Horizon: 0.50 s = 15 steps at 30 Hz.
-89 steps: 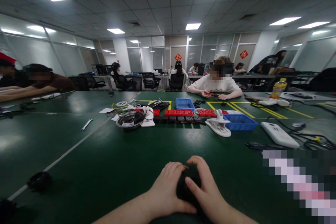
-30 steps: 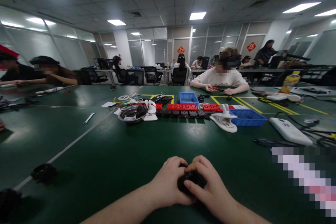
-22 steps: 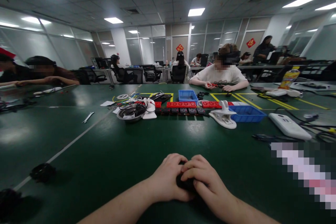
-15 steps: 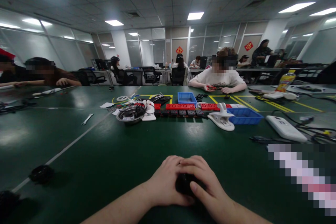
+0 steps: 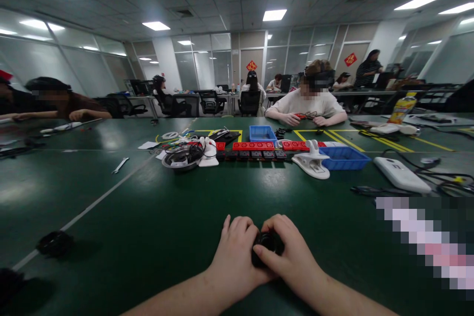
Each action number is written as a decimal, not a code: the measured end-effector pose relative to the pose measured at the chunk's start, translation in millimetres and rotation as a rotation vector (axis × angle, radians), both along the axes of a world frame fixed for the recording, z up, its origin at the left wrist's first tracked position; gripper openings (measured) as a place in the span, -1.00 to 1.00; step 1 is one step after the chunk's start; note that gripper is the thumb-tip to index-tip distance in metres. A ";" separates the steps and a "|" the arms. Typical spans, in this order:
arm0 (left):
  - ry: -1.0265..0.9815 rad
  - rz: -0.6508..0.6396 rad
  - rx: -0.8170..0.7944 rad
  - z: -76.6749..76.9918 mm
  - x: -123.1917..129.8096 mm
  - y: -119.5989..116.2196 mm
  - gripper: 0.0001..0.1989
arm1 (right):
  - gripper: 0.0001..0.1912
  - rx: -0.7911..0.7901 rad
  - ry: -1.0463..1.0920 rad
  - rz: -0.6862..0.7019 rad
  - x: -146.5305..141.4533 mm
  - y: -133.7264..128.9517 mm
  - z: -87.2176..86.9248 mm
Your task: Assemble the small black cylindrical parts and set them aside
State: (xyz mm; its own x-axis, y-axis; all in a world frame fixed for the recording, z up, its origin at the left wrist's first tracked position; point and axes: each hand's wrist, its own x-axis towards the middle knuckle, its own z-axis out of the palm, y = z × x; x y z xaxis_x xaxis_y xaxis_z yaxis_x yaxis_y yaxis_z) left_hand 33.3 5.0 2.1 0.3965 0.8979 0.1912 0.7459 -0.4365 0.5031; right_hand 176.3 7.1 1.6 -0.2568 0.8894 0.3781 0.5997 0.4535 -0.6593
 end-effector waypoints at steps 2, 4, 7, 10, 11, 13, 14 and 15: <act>0.003 -0.026 0.005 1.0 -1.7 2.5 -0.56 | -0.84 0.012 -0.018 0.029 0.3 0.0 3.6; -0.012 -0.070 -0.017 1.2 -5.3 7.9 -0.53 | -0.87 0.039 0.002 0.086 1.7 -0.5 7.3; -0.036 -0.174 -0.057 -0.1 -12.0 17.5 -0.53 | -0.78 0.091 0.035 0.225 4.8 -2.2 11.8; -0.005 -0.285 -0.051 -1.9 -15.9 23.5 -0.58 | -0.64 0.160 -0.004 0.348 7.4 -4.7 14.9; 0.012 -0.315 -0.045 -2.3 -16.2 24.3 -0.59 | -0.63 0.179 -0.026 0.369 7.7 -5.8 16.0; 0.044 -0.355 -0.040 -2.9 -15.8 24.5 -0.60 | -0.68 0.198 -0.062 0.408 7.5 -8.7 18.7; 0.055 -0.362 -0.040 -3.1 -15.3 24.3 -0.58 | -0.72 0.205 -0.073 0.430 7.1 -10.3 20.2; 0.063 -0.365 -0.043 -3.3 -14.9 24.0 -0.55 | -0.76 0.212 -0.082 0.452 6.7 -11.9 21.7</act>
